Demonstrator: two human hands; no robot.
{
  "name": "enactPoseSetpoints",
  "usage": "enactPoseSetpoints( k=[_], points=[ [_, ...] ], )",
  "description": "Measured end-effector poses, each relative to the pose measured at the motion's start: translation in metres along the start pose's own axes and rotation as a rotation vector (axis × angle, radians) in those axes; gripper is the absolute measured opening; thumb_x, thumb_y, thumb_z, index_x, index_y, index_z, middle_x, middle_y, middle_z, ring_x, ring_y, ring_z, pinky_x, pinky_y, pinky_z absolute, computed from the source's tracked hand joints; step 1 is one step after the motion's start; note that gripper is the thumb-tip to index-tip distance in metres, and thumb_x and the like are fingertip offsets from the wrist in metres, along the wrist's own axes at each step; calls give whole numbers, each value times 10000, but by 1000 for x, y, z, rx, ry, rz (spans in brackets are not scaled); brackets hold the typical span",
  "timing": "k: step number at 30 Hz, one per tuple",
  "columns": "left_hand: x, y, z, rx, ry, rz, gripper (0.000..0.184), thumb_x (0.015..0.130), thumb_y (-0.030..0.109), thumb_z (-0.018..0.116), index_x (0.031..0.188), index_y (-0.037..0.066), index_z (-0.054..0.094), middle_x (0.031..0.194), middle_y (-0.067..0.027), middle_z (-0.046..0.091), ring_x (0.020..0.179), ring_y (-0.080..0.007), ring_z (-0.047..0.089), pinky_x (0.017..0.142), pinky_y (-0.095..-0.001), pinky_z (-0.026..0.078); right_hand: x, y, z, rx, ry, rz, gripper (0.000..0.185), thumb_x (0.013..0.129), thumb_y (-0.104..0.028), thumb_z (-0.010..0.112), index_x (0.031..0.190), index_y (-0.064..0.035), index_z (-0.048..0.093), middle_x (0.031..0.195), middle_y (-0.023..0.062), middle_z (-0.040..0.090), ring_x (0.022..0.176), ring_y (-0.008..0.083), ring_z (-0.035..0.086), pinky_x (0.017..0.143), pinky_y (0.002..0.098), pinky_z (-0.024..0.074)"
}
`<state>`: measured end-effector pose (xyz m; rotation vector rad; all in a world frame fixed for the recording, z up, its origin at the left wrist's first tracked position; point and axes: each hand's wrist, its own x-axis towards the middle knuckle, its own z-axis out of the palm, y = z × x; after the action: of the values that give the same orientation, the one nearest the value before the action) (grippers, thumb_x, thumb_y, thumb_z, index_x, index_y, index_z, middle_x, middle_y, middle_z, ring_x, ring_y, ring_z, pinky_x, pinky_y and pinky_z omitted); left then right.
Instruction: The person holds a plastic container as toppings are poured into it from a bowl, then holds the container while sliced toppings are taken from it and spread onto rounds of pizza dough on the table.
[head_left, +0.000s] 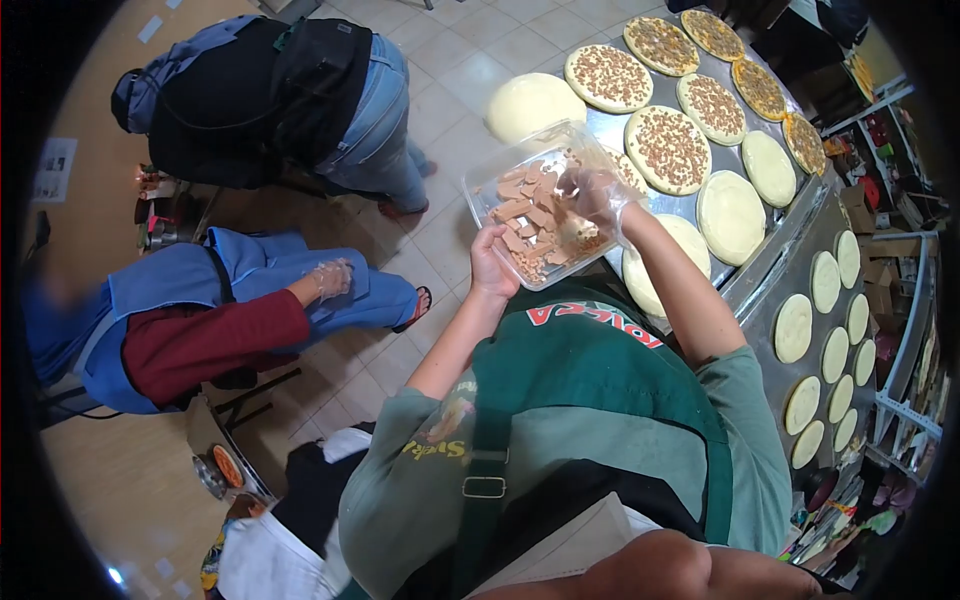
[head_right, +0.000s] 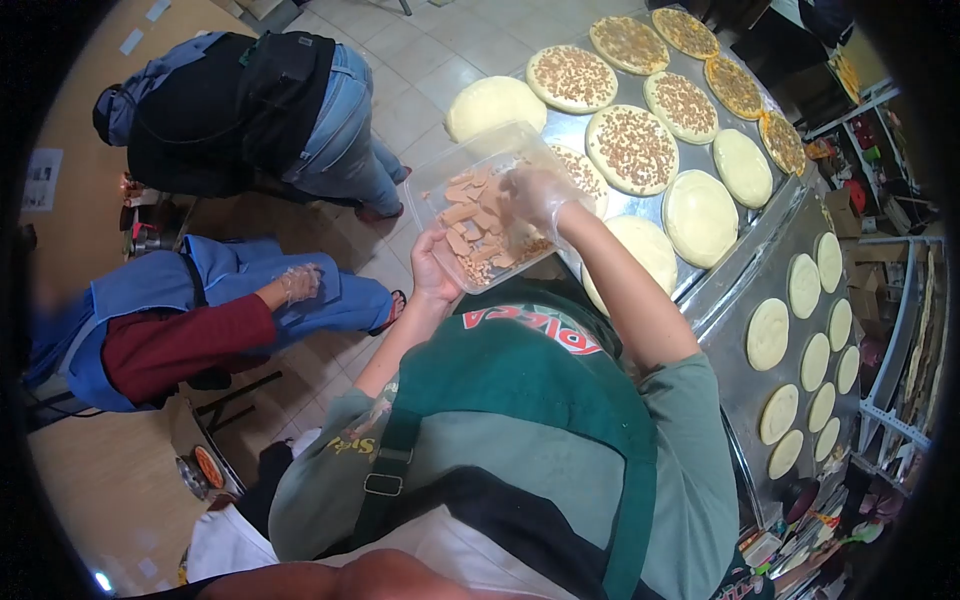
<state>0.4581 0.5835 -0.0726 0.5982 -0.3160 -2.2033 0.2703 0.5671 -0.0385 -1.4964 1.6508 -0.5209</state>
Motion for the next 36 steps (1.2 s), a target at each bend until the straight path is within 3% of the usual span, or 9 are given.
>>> enactPoseSetpoints(
  k=[2,6,8,10,14,19,29,34,36],
  points=[
    [-5,3,6,4,24,12,533,695,190,400,1195,28,309,1167,-160,414,1065,-313,423,897,-455,344,1,-9,-14,-719,-187,-77,192,694,-158,570,859,-70,611,796,128,604,722,259,584,664,329,455],
    [-7,8,-2,5,97,96,512,689,177,403,1180,56,328,1126,-141,446,1032,-298,451,883,-436,361,-10,9,3,-1056,-289,-254,144,667,-187,563,732,-84,641,695,120,606,665,251,594,593,353,467],
    [-8,11,-5,5,70,87,513,689,181,399,1183,63,326,1127,-140,444,1030,-299,451,883,-437,362,-9,12,11,-1021,-333,-262,150,660,-201,554,684,-83,644,664,113,607,619,264,590,560,363,468],
    [-7,12,-10,4,51,73,514,689,184,396,1185,69,324,1128,-138,443,1029,-300,451,882,-439,362,-10,7,8,-748,-577,-273,262,724,-162,498,953,-93,605,955,136,582,869,244,556,750,309,423],
    [-5,13,-12,-25,61,8,522,690,195,388,1187,53,320,1141,-149,434,1038,-309,445,884,-444,360,-10,8,3,-625,-668,-385,260,695,-238,517,873,-81,622,837,113,610,766,249,572,667,324,449],
    [-5,12,-6,-14,31,-60,536,692,205,381,1192,27,309,1163,-170,418,1055,-318,434,887,-448,358,-18,-8,-8,-670,-832,39,302,683,-248,548,942,-103,602,873,107,600,793,228,555,689,309,425],
    [5,1,0,-14,11,-169,540,688,189,376,1198,31,294,1145,-170,423,1036,-318,448,877,-450,372,-22,3,-29,-419,-793,84,247,655,-145,581,893,-85,611,705,88,582,653,204,550,558,294,418],
    [8,-7,7,26,7,-185,528,682,171,376,1191,51,303,1130,-159,430,1024,-310,456,870,-450,380,-22,-10,-36,212,-174,71,183,652,-80,609,823,-18,589,679,102,575,655,188,560,566,278,439],
    [12,-10,3,71,-14,-193,567,692,223,382,1214,20,292,1186,-171,399,1089,-319,398,919,-453,311,-12,16,-29,-117,-88,-28,206,635,-153,662,776,-24,583,711,134,586,670,230,578,590,305,461]
  ],
)
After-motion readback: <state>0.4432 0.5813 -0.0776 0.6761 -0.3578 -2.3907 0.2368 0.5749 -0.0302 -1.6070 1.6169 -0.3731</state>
